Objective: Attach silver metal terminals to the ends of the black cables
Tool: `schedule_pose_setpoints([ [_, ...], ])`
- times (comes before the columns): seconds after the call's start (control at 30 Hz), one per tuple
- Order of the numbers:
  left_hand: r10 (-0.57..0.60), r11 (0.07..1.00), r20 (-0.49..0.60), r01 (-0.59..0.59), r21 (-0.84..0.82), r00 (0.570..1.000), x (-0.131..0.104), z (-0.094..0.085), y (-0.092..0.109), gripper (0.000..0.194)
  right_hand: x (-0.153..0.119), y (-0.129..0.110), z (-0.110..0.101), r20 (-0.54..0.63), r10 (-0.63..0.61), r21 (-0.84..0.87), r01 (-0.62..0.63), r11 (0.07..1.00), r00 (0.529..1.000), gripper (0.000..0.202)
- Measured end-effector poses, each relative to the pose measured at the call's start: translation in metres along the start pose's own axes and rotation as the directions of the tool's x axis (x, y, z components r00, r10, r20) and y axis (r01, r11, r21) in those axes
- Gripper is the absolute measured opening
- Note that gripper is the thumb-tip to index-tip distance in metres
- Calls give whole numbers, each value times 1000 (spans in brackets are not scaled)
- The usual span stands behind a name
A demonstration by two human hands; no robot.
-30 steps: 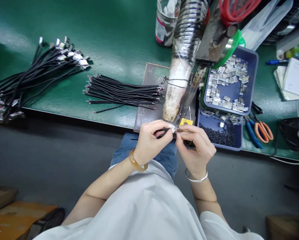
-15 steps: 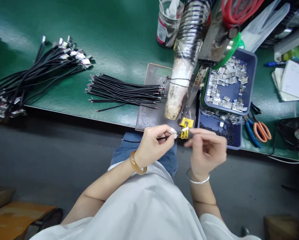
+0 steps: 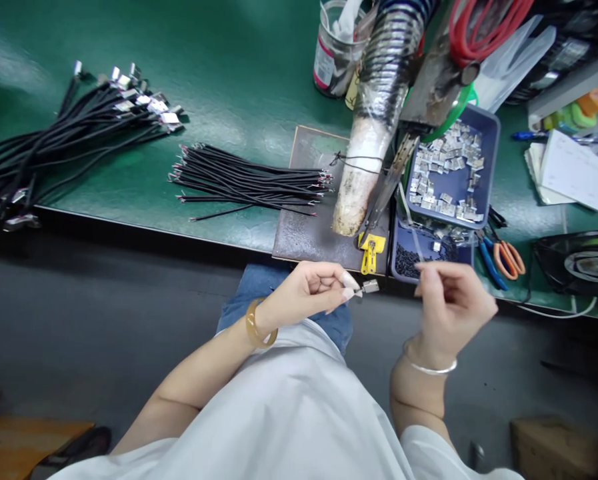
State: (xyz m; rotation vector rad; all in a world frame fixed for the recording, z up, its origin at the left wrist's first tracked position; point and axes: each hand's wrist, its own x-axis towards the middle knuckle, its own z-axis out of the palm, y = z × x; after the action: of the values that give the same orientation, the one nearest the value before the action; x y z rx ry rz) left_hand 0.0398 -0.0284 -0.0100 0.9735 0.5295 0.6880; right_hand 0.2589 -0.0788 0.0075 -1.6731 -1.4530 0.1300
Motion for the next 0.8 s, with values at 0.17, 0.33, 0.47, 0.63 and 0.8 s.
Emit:
schedule_pose_setpoints([
  [0.17, -95, 987, 216, 121, -107, 972, 2, -1, 0, 37, 46, 52, -4, 158, -140, -334, 186, 924, 978, 5],
  [0.33, -113, 988, 282, 138, -71, 953, 6, 2, 1, 40, 65, 77, 17, 188, -106, -365, 169, 916, 976, 8],
  [0.47, -20, 997, 28, 22, -72, 999, 8, 0, -3, 36, 56, 68, 20, 189, -91, -338, 152, 929, 978, 12],
  [0.63, 55, 998, -143, -50, 38, 988, 14, 2, -9, 22, 23, 22, 12, -28, 122, 114, -118, 986, 992, 6],
  [0.8, 199, 946, -351, -85, 314, 915, 17, 13, -11, 14, -9, -18, 14, 188, 175, 362, -233, 903, 967, 6],
])
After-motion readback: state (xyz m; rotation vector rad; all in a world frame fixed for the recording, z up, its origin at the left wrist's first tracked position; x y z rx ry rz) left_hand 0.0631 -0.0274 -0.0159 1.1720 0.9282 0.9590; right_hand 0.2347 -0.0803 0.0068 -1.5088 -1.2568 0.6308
